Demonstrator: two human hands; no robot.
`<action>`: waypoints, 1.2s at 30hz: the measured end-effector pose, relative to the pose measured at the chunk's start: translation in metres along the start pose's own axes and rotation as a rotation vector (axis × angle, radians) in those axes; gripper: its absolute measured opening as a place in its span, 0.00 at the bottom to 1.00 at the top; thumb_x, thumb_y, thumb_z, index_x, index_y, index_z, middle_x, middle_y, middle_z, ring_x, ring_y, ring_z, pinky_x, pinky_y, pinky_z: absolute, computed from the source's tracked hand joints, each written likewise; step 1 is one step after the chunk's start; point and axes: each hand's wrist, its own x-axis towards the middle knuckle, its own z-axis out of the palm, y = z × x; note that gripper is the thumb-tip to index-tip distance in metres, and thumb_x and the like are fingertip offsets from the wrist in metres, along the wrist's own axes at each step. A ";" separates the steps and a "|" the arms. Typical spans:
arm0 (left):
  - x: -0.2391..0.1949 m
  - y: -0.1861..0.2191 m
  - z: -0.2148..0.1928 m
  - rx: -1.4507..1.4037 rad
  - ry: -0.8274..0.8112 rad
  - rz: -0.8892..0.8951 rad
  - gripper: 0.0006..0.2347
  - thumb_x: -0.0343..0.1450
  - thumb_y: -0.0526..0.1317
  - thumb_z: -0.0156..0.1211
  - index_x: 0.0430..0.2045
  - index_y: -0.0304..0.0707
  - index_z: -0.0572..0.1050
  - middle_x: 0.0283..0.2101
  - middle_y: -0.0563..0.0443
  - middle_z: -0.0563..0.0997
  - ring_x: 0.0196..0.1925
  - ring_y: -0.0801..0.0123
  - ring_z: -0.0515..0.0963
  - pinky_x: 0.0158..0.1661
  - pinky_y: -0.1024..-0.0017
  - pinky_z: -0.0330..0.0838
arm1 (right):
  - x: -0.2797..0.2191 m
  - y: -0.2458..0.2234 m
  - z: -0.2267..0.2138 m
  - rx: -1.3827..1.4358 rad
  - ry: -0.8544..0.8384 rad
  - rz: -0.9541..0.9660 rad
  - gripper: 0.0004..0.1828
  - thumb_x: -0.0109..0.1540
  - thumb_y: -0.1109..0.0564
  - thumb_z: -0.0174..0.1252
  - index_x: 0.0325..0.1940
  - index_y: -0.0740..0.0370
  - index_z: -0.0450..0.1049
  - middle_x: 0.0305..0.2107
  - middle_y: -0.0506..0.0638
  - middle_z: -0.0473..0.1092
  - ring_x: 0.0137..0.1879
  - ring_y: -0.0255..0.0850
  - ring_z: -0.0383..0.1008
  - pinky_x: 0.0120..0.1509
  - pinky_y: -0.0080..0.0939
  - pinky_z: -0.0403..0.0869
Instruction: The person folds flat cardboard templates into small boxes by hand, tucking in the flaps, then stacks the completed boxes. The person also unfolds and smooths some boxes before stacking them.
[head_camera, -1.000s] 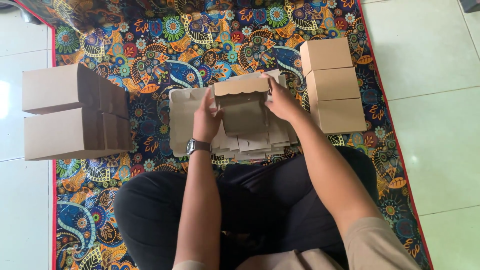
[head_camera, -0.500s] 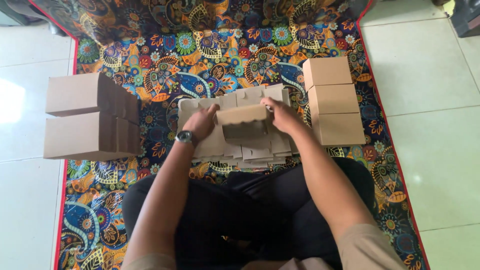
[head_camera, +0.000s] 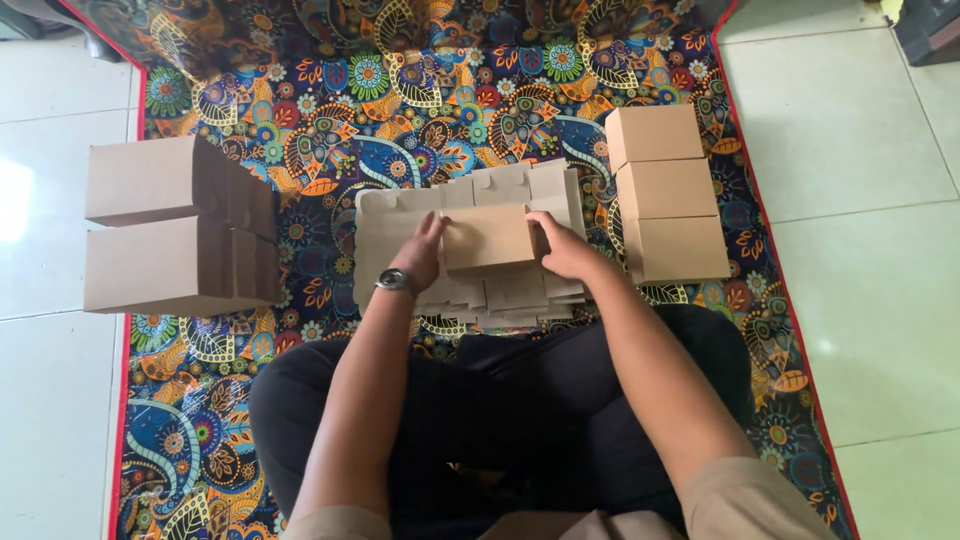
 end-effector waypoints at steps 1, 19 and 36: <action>0.003 -0.003 -0.003 -0.177 -0.043 -0.061 0.29 0.70 0.27 0.51 0.65 0.60 0.56 0.65 0.37 0.65 0.54 0.32 0.79 0.54 0.47 0.79 | -0.005 -0.007 -0.005 0.142 0.009 0.071 0.40 0.58 0.71 0.50 0.72 0.46 0.53 0.73 0.60 0.54 0.73 0.62 0.60 0.70 0.64 0.68; -0.017 0.027 -0.026 -0.499 -0.199 -0.231 0.45 0.66 0.46 0.72 0.73 0.58 0.42 0.61 0.30 0.75 0.64 0.38 0.73 0.65 0.46 0.67 | 0.012 -0.007 0.030 0.467 0.002 0.337 0.43 0.66 0.50 0.61 0.80 0.60 0.48 0.74 0.70 0.46 0.71 0.68 0.61 0.50 0.57 0.83; -0.008 0.043 0.007 0.451 -0.358 -0.027 0.52 0.51 0.74 0.64 0.74 0.74 0.49 0.79 0.54 0.49 0.77 0.41 0.54 0.63 0.37 0.61 | 0.025 0.118 -0.171 1.235 0.887 0.037 0.44 0.66 0.53 0.74 0.76 0.61 0.51 0.70 0.66 0.47 0.71 0.62 0.64 0.70 0.66 0.75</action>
